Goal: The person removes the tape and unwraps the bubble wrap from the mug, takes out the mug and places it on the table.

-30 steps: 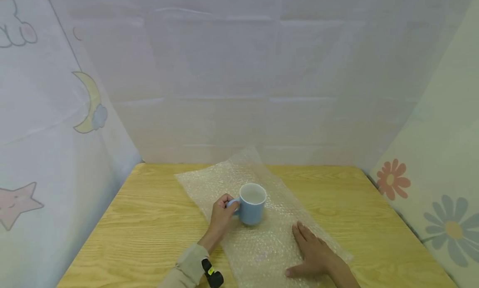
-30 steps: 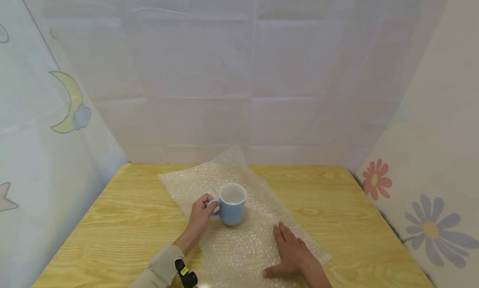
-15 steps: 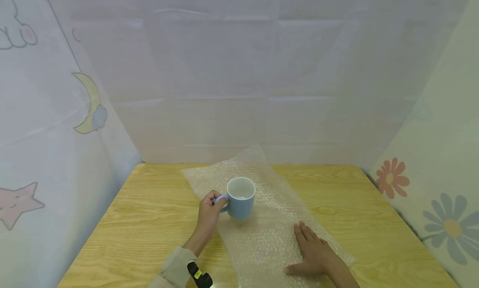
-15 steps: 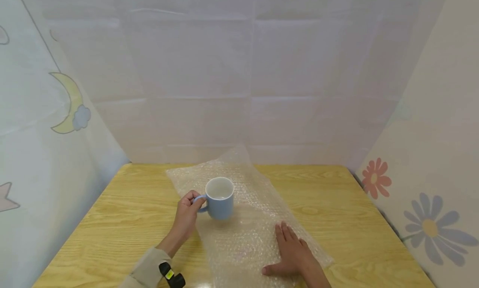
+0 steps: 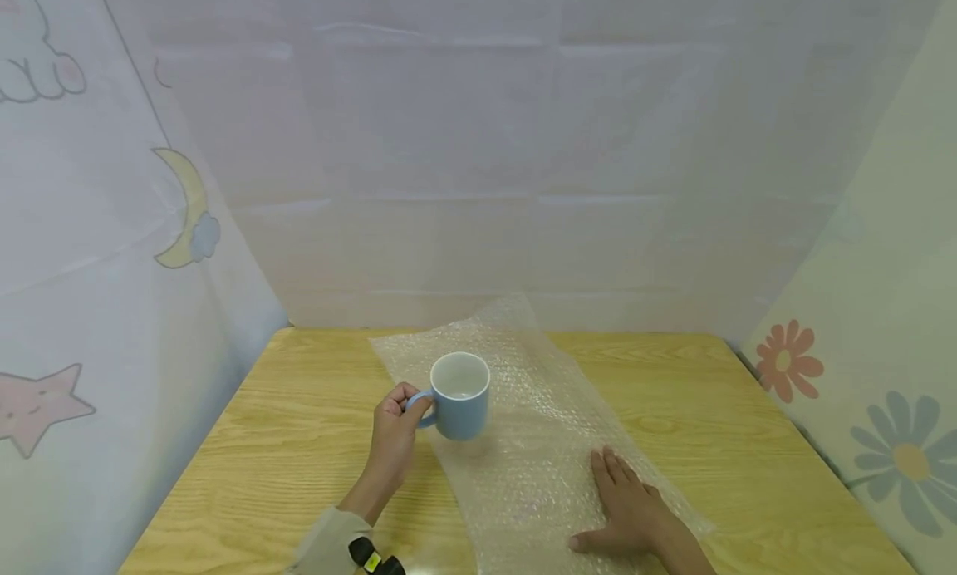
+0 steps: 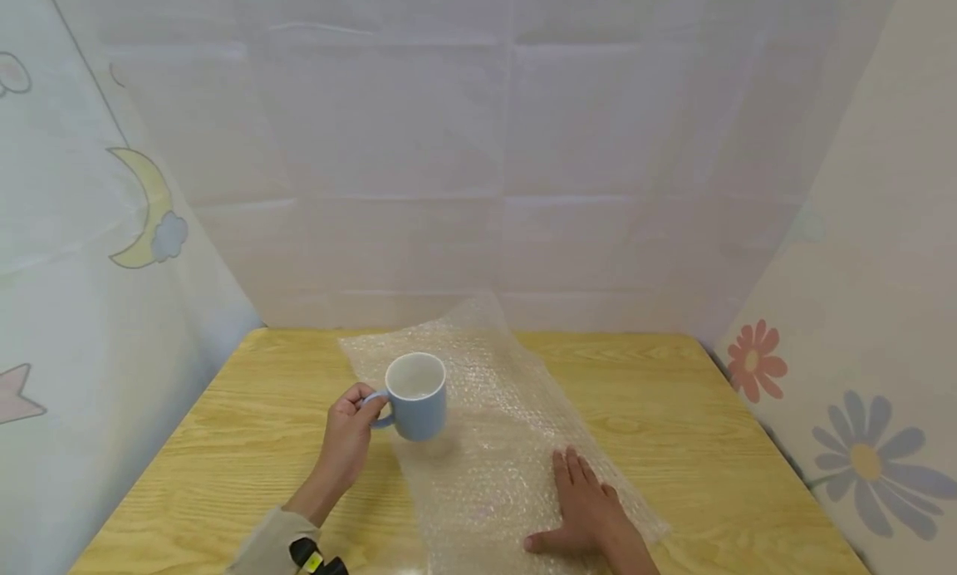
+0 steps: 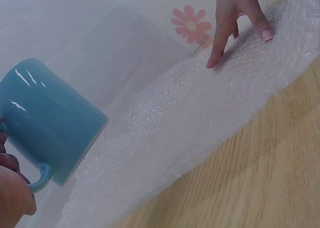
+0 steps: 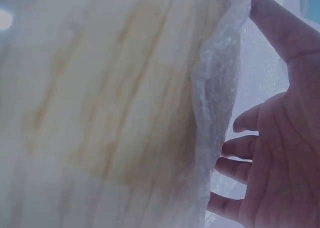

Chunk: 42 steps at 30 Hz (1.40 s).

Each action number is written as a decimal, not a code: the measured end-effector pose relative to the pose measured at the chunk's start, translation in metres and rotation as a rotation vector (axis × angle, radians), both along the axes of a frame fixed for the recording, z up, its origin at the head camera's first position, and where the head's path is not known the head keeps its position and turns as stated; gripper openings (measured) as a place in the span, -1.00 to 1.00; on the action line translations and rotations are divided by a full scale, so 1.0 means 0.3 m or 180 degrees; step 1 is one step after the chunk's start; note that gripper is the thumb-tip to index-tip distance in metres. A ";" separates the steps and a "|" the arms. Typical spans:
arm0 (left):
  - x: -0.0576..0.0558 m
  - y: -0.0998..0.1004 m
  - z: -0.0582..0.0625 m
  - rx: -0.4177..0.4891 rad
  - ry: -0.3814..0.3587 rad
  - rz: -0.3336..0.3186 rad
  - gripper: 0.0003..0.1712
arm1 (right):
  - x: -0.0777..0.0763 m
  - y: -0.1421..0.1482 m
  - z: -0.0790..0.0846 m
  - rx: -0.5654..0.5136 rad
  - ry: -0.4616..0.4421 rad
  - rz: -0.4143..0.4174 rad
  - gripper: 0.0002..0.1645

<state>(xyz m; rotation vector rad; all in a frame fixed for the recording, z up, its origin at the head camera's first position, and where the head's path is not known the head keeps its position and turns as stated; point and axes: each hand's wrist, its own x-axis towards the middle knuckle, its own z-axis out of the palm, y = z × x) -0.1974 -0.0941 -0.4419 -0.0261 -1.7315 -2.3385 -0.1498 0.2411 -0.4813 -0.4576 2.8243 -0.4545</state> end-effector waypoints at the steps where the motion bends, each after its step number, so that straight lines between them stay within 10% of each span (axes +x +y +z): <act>1: 0.002 -0.006 0.004 0.0017 0.0011 0.0012 -0.76 | 0.000 -0.002 -0.001 0.0003 -0.0007 -0.0011 0.52; 42: 0.033 -0.191 -0.051 0.0289 -0.0128 0.0454 -0.72 | 0.008 -0.013 -0.016 -0.0212 0.0191 -0.0107 0.31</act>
